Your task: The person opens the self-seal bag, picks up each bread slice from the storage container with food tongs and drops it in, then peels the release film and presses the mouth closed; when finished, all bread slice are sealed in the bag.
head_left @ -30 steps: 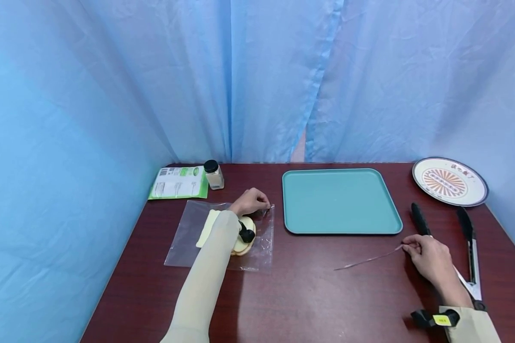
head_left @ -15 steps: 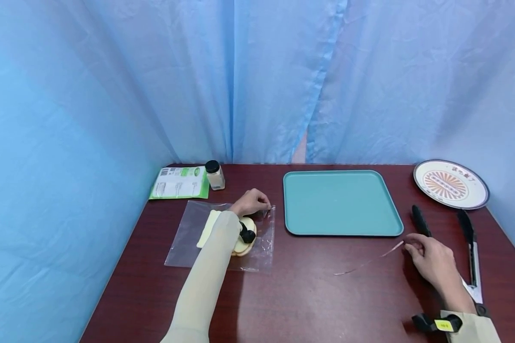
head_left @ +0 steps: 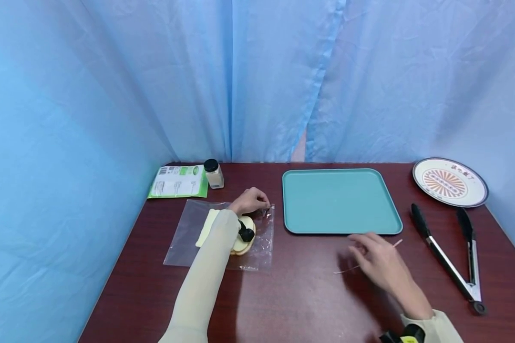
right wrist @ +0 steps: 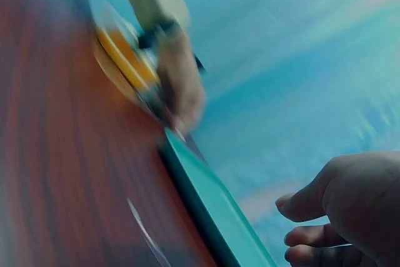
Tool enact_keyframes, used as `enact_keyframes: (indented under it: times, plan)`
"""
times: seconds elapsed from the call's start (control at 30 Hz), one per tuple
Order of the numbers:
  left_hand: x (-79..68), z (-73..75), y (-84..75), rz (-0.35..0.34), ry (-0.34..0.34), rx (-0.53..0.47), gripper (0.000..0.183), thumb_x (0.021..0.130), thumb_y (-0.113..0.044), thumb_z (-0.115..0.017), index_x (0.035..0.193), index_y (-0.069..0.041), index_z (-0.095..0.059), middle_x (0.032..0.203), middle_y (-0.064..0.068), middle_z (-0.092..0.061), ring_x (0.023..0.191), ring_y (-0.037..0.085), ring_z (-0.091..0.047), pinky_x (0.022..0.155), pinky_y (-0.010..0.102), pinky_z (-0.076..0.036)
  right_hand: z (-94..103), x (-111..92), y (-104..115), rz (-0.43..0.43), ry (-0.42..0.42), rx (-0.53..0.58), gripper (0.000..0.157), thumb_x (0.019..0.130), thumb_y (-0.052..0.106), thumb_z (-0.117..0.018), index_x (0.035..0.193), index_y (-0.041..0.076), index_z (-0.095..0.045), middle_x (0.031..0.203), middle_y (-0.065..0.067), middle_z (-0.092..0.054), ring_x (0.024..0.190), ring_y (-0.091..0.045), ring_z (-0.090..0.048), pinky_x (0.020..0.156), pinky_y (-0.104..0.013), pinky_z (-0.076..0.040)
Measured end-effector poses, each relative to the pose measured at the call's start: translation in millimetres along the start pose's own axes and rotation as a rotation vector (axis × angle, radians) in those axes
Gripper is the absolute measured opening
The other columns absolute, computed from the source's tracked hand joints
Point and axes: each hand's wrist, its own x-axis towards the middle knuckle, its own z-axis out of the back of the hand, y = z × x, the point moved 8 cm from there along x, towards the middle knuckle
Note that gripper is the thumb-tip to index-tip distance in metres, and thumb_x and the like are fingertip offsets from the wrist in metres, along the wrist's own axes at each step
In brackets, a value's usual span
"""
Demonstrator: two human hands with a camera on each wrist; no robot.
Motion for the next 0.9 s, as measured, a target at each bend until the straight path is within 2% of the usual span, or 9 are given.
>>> enact_keyframes:
  times: [0.3, 0.53, 0.73, 0.9]
  plan:
    - [1.7, 0.1, 0.0, -0.005, -0.010, 0.016, 0.013, 0.094, -0.014, -0.068, 0.089, -0.010, -0.079, 0.084, 0.003, -0.075, 0.063, 0.008, -0.055, 0.060, 0.018, -0.044, -46.5, 10, 78, 0.191, 0.103, 0.094, 0.027, 0.072, 0.011, -0.083, 0.098, 0.009, -0.074, 0.089, 0.000, -0.068, 0.068, -0.006, -0.065, 0.060, -0.021, -0.054]
    - [2.9, 0.9, 0.6, -0.003, -0.002, 0.022, 0.012, 0.094, -0.016, -0.069, 0.091, -0.010, -0.079, 0.088, 0.004, -0.075, 0.069, 0.009, -0.055, 0.064, 0.019, -0.044, -78.5, 5, 115, 0.250, 0.188, 0.116, 0.026, 0.075, 0.020, -0.085, 0.097, 0.011, -0.073, 0.087, 0.003, -0.066, 0.073, -0.008, -0.063, 0.065, -0.024, -0.055]
    - [2.6, 2.7, 0.9, -0.002, -0.006, 0.038, 0.013, 0.095, -0.017, -0.068, 0.093, -0.011, -0.079, 0.090, 0.004, -0.076, 0.070, 0.009, -0.054, 0.065, 0.019, -0.043, -91.2, 7, 149, 0.364, 0.170, 0.140, 0.028, 0.073, 0.021, -0.086, 0.095, 0.011, -0.072, 0.084, 0.003, -0.062, 0.073, -0.008, -0.058, 0.066, -0.025, -0.054]
    - [1.3, 2.3, 1.0, -0.005, -0.003, 0.051, 0.013, 0.095, -0.017, -0.068, 0.094, -0.011, -0.079, 0.092, 0.004, -0.076, 0.072, 0.009, -0.054, 0.066, 0.019, -0.043, -101.5, 12, 175, 0.449, 0.122, 0.021, 0.031, 0.070, 0.026, -0.088, 0.093, 0.013, -0.071, 0.084, 0.003, -0.062, 0.073, -0.011, -0.055, 0.061, -0.024, -0.048]
